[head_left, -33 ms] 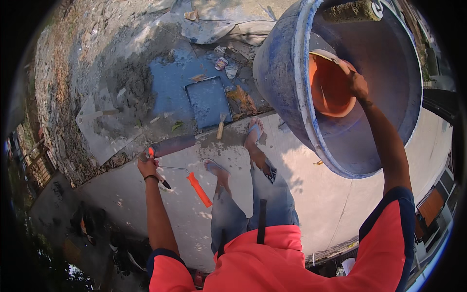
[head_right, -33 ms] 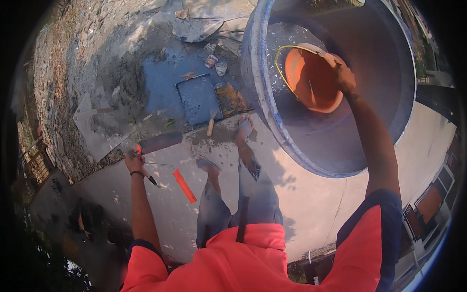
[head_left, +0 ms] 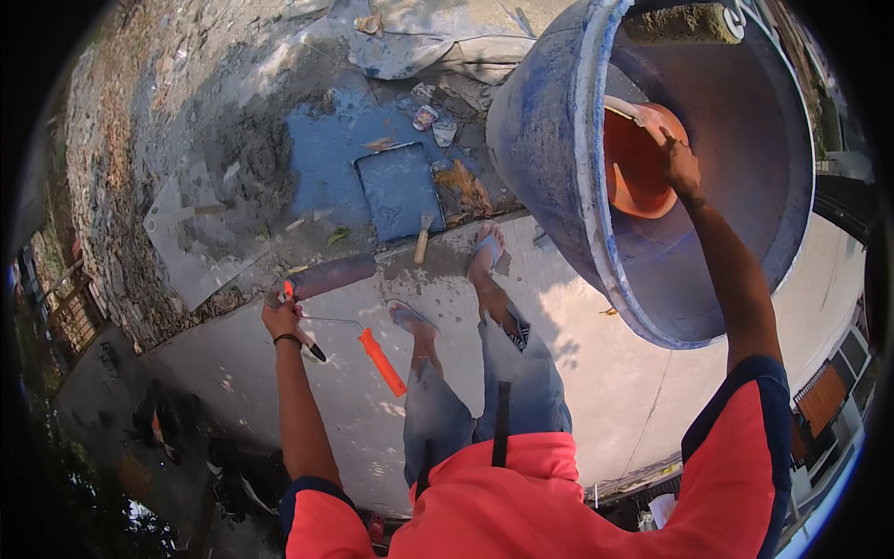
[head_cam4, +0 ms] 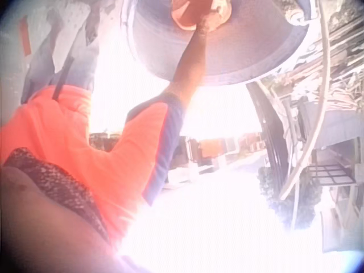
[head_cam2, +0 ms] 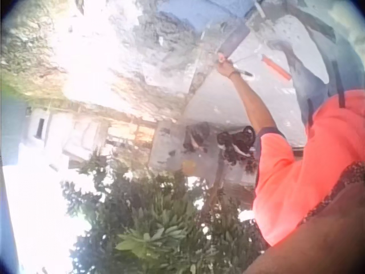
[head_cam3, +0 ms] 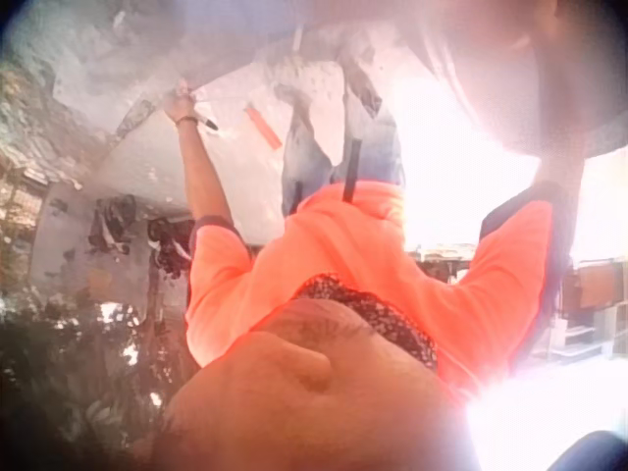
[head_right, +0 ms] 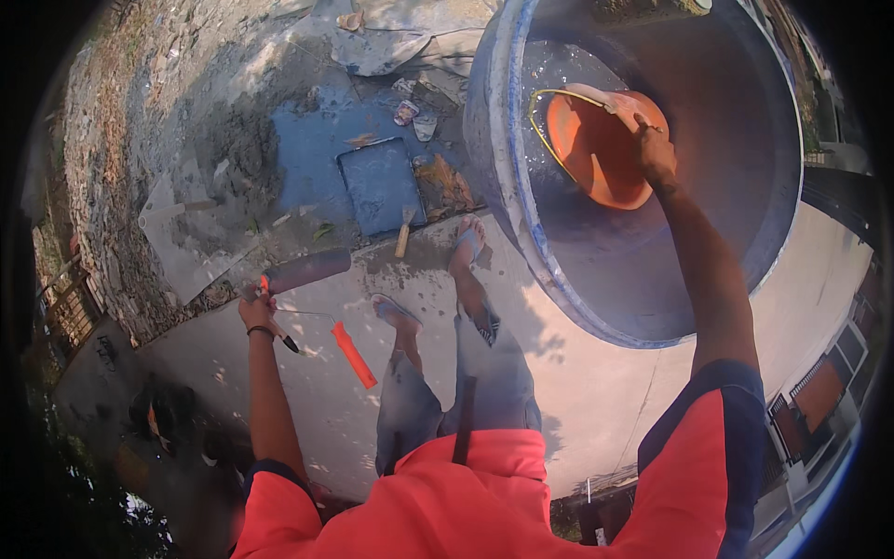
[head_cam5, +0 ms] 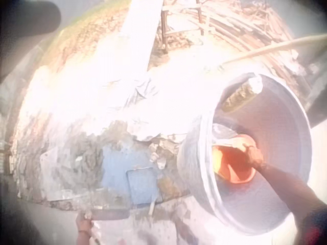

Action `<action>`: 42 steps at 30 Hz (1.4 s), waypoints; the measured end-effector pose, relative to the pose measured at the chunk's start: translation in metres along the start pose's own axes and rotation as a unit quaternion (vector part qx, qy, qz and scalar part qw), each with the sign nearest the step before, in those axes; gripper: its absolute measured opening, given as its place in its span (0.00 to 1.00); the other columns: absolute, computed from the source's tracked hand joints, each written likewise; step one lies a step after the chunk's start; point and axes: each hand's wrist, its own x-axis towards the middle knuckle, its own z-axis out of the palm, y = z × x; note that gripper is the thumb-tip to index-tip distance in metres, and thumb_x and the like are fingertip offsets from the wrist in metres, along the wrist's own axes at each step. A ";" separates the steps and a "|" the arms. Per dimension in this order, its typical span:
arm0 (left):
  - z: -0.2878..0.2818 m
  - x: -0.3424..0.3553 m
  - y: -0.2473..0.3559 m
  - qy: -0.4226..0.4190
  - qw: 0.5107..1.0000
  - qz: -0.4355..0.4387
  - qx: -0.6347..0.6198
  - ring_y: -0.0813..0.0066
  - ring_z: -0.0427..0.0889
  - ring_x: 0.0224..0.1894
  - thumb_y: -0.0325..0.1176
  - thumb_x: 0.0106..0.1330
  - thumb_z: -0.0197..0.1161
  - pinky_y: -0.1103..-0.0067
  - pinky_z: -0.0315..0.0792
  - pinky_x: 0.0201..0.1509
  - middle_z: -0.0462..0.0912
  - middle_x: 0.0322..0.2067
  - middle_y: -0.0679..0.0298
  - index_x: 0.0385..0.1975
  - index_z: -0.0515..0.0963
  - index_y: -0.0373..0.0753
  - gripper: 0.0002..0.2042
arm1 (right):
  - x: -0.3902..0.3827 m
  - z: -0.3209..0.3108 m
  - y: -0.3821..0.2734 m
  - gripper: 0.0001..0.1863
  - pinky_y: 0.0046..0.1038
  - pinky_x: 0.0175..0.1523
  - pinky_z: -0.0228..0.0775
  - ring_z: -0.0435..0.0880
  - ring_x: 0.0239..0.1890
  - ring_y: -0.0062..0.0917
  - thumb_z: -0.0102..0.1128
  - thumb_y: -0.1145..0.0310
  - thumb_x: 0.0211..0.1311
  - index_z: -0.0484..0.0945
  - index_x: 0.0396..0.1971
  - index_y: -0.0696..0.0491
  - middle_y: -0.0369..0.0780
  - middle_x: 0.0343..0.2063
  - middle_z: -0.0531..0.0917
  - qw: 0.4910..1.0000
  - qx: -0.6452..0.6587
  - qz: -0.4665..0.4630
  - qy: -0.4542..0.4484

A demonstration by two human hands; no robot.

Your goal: The person walks through a house and outside to a work area. They pick up a paint roller and brush, then pour paint from a bucket into a tray. They mix the paint in the tray with the roller and brush, then wash the tools in a bucket of water.

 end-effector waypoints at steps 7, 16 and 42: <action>0.012 0.007 -0.041 0.019 0.965 -0.205 -0.161 0.75 0.75 0.19 0.21 0.61 0.56 0.83 0.70 0.20 0.80 0.26 0.56 0.41 0.70 0.31 0.09 | -0.028 0.107 -0.101 0.46 0.42 0.47 0.77 0.74 0.55 0.56 0.55 0.66 0.60 0.35 0.71 0.36 0.58 0.68 0.44 0.998 -0.058 -0.001 -0.038; 0.034 0.002 -0.060 -0.006 0.910 -0.284 -0.303 0.81 0.73 0.18 0.28 0.61 0.61 0.85 0.68 0.21 0.77 0.23 0.64 0.36 0.73 0.37 0.07 | -0.003 0.070 -0.050 0.15 0.35 0.32 0.68 0.74 0.31 0.35 0.58 0.72 0.53 0.62 0.37 0.52 0.46 0.34 0.68 0.881 0.424 0.172 -0.118; 0.062 0.102 -0.006 -0.362 0.909 0.189 0.085 0.79 0.80 0.33 0.14 0.51 0.54 0.82 0.75 0.30 0.81 0.36 0.68 0.50 0.79 0.44 0.25 | -0.459 -0.304 -0.107 0.36 0.37 0.64 0.65 0.74 0.56 0.30 0.49 0.81 0.48 0.62 0.63 0.53 0.40 0.54 0.73 0.592 0.768 0.188 0.157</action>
